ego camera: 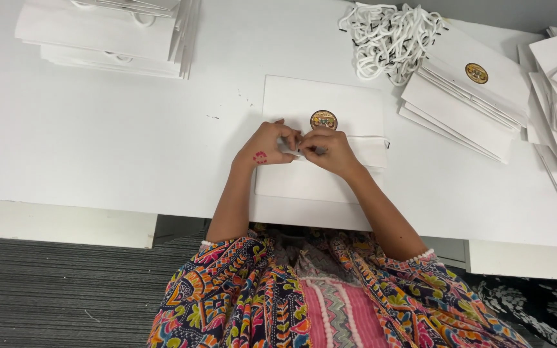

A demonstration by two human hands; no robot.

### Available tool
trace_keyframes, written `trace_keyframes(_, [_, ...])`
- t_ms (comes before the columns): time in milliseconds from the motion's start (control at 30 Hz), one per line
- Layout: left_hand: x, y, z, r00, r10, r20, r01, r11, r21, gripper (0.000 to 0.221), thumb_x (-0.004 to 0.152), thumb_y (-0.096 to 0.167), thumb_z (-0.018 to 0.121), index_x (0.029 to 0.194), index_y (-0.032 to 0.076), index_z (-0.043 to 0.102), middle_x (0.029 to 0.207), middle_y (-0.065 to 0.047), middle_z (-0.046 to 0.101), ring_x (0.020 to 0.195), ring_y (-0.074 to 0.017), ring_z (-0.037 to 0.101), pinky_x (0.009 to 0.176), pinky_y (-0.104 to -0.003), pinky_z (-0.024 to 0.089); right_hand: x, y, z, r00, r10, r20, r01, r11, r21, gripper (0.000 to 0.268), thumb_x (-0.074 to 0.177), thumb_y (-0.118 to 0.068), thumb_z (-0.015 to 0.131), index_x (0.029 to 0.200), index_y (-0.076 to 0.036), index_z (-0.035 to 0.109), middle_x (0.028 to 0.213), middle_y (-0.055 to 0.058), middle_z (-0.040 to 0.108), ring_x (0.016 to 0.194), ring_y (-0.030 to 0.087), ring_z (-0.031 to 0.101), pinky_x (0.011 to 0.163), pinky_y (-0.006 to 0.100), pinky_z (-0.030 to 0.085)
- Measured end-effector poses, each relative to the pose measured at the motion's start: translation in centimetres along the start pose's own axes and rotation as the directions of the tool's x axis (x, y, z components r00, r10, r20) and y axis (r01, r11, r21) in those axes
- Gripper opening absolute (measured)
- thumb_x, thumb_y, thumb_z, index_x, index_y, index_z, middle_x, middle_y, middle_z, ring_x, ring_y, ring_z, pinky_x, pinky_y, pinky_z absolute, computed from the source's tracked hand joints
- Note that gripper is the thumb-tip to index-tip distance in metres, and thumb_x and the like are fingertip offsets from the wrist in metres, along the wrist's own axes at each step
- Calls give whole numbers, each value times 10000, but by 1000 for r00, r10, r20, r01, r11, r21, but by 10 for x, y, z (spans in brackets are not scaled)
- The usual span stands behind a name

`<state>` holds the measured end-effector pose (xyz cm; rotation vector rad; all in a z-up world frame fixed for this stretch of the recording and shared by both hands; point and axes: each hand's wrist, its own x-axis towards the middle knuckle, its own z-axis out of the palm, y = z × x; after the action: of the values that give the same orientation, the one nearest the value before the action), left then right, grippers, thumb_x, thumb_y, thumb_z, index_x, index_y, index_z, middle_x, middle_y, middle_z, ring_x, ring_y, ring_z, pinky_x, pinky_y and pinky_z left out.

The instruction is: Attaching handles to white paper bags on a table.

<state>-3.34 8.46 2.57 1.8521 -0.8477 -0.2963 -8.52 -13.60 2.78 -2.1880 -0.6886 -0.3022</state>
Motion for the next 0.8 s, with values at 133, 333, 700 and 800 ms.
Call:
trace_keyframes(133, [0,0,-1,1000,10,-7,-10,1000,-6,209,635,119,850,698,77,655,883,-45,778,1038,-222,733,1243,-505,268,3,-4,-2,999,-27,20,26,999,37,148,781,13,799,896,-76,771,917,27,733,795,151,693,659,276,575])
trace_keyframes(333, [1,1,-1,1000,0,-16,0,1000,-1,210,651,117,849,703,72,650,872,-58,780,970,-222,745,1264,-495,274,10,-13,-6,958,255,134,-269,958,99,157,809,-35,812,953,-87,775,852,19,738,717,115,679,620,265,540])
trace_keyframes(700, [-1,3,-3,999,25,-43,-27,998,-54,204,655,72,825,679,67,623,824,-57,780,832,-205,750,1265,-484,261,7,-10,-4,947,269,174,-300,936,186,133,865,47,749,938,-60,778,877,49,722,729,134,645,628,279,506])
trace_keyframes(800, [-1,-3,-2,998,31,-46,-33,998,-49,203,656,45,810,676,51,608,773,-56,760,790,-214,740,1250,-475,297,9,-19,-6,954,244,172,-267,956,121,171,850,53,739,968,-68,761,867,51,714,699,139,659,594,282,516])
